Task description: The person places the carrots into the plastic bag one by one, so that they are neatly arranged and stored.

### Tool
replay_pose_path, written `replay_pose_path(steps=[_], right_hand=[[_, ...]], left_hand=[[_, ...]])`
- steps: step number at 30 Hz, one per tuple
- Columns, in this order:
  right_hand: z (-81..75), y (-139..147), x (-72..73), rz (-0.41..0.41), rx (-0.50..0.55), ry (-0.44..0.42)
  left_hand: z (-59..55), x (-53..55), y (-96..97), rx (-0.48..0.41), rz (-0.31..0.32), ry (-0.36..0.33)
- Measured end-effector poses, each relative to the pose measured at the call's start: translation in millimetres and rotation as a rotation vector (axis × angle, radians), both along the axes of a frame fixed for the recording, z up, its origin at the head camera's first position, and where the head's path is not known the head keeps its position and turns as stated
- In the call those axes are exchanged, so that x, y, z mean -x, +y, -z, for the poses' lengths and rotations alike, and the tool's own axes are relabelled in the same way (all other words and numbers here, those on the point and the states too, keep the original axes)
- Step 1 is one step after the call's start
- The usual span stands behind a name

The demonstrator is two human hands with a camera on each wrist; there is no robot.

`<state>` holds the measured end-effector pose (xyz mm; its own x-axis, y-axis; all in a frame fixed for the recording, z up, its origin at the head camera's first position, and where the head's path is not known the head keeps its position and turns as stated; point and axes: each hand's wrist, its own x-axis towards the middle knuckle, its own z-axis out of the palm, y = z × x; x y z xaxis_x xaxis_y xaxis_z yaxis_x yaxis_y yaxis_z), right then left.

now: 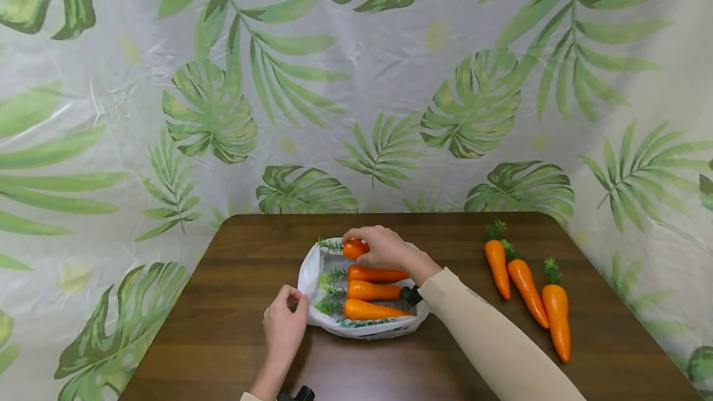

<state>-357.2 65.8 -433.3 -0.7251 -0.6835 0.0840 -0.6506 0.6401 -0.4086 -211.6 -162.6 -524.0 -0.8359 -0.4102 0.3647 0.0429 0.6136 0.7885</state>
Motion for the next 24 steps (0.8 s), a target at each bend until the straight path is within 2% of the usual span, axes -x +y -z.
replay_pose_path(steps=[7,16,24], right_hand=[[12.1,-2,9.2,-0.032,-0.060,-0.008],[22.7,2,13.0,-0.044,-0.119,-0.041],[25.7,5,20.2,-0.058,-0.124,-0.056]], left_hand=[[-1.7,-0.7,0.0,0.005,-0.011,0.001],[0.0,-4.5,2.2,0.007,-0.009,-0.028],[-1.5,-1.6,4.6,0.010,-0.010,0.007]])
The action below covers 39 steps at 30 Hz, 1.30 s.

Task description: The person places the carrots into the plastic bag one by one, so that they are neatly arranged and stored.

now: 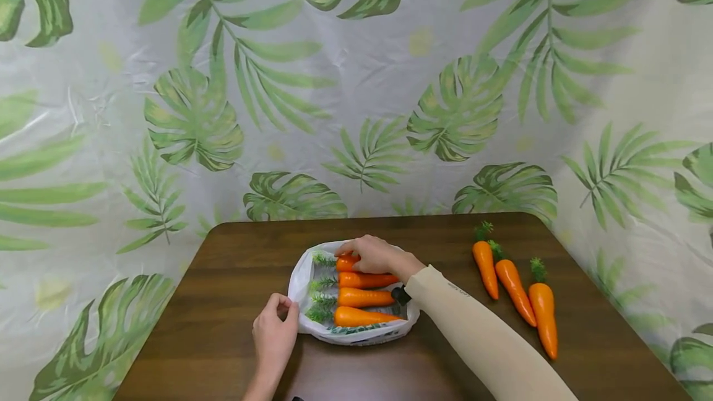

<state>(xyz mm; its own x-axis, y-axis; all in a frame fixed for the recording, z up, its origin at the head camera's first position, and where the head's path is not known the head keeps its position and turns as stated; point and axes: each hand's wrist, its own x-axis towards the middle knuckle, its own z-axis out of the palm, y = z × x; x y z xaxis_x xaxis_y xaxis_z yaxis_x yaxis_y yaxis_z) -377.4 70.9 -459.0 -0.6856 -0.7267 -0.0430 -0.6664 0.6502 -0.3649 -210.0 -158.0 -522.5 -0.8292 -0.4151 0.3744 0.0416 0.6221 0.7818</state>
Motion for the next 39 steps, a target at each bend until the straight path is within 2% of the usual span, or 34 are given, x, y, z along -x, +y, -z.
replay_pose_path(steps=[8,28,39], right_hand=[[6.8,-1,2.9,0.003,0.004,-0.001],[6.8,10,2.8,0.052,0.004,0.014],[8.1,5,0.8,0.040,0.025,0.003]], left_hand=[[-1.7,-0.6,-0.7,-0.002,-0.010,0.022],[-1.5,-0.6,-2.4,-0.012,-0.062,0.029],[-0.5,0.0,-1.1,-0.010,-0.028,0.024]])
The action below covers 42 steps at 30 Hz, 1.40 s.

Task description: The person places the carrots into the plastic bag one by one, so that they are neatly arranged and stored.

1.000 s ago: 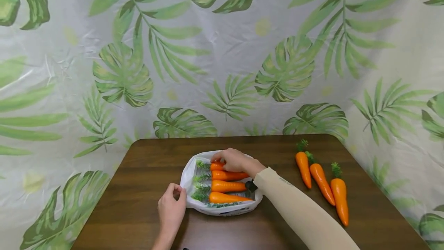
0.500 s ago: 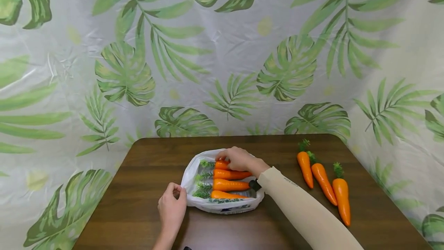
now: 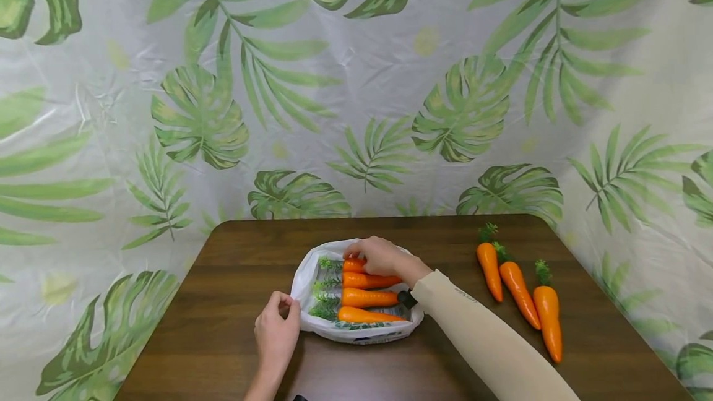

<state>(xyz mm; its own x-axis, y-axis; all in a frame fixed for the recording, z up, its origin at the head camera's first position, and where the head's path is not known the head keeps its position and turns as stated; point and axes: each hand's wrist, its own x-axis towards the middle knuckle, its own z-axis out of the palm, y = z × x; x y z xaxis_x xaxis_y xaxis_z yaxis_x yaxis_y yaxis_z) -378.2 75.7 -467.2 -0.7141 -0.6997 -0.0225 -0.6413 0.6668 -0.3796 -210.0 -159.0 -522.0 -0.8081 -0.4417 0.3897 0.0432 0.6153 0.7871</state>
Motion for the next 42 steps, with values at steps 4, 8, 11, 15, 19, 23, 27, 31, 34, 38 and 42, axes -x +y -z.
replay_pose_path(steps=[4,8,11,15,19,23,27,31,34,38,42], right_hand=[[-0.7,0,-1.8,0.000,0.008,0.011],[-10.4,1,-6.8,0.014,0.022,0.020],[-21.8,3,-11.6,0.043,0.050,0.019],[-32.7,7,-15.5,0.080,0.088,0.044],[-39.8,14,-18.5,0.121,0.125,0.063],[-45.2,25,-24.5,0.157,0.172,0.051],[-47.6,38,-31.6,0.191,0.202,0.066],[-48.3,50,-35.7,0.229,0.224,0.093],[-48.2,60,-38.1,0.264,0.238,0.098],[-47.7,77,-40.8,0.316,0.256,0.091],[-45.8,96,-42.4,0.368,0.265,0.103]], left_hand=[[-0.8,-1.7,1.3,-0.009,0.005,0.000],[-2.6,-2.8,1.5,-0.018,0.012,-0.002],[-3.6,-2.1,1.0,-0.018,0.013,0.000],[-4.0,-0.2,0.2,-0.015,0.008,0.004],[-4.5,0.9,0.2,-0.013,0.004,0.007],[-4.3,0.8,0.4,-0.018,0.007,0.008],[-3.3,-0.6,0.9,-0.019,0.007,0.007],[-3.9,-0.8,1.0,-0.014,0.002,0.013],[-4.3,-1.4,1.2,-0.013,-0.002,0.018],[-4.5,-1.9,1.5,-0.012,0.001,0.021],[-3.7,-1.8,1.7,-0.012,0.006,0.014]])
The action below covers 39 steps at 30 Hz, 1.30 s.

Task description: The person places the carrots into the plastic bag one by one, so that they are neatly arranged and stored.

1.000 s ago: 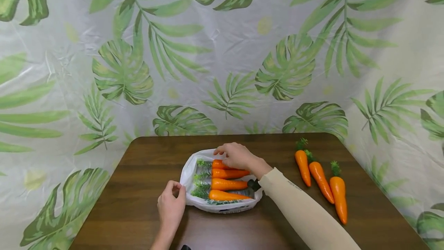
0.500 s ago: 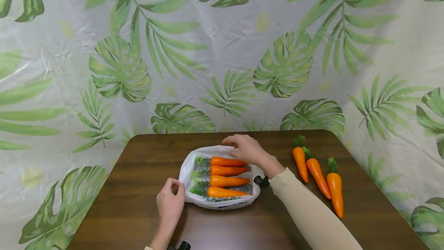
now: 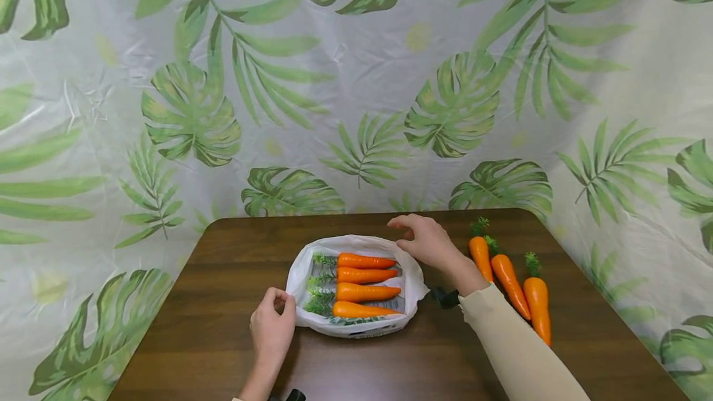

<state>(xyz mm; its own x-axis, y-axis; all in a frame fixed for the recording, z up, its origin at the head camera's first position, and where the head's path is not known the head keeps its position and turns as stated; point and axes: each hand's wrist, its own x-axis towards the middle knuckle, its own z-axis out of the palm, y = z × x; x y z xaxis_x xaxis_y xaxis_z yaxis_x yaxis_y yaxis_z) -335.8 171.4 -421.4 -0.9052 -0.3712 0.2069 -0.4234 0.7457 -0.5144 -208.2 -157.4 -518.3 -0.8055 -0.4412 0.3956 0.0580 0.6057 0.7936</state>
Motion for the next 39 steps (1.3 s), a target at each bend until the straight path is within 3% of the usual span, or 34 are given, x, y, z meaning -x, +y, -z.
replay_pose_path(steps=[11,25,39], right_hand=[[5.4,52,2.1,0.120,0.005,0.074],[27.9,114,7.0,0.217,-0.033,0.005],[47.5,145,8.1,0.283,-0.065,-0.050]], left_hand=[[1.7,1.1,-0.1,-0.001,0.002,-0.007],[0.2,1.1,0.5,0.007,-0.002,-0.008],[2.1,1.9,-2.0,0.007,0.000,-0.010]])
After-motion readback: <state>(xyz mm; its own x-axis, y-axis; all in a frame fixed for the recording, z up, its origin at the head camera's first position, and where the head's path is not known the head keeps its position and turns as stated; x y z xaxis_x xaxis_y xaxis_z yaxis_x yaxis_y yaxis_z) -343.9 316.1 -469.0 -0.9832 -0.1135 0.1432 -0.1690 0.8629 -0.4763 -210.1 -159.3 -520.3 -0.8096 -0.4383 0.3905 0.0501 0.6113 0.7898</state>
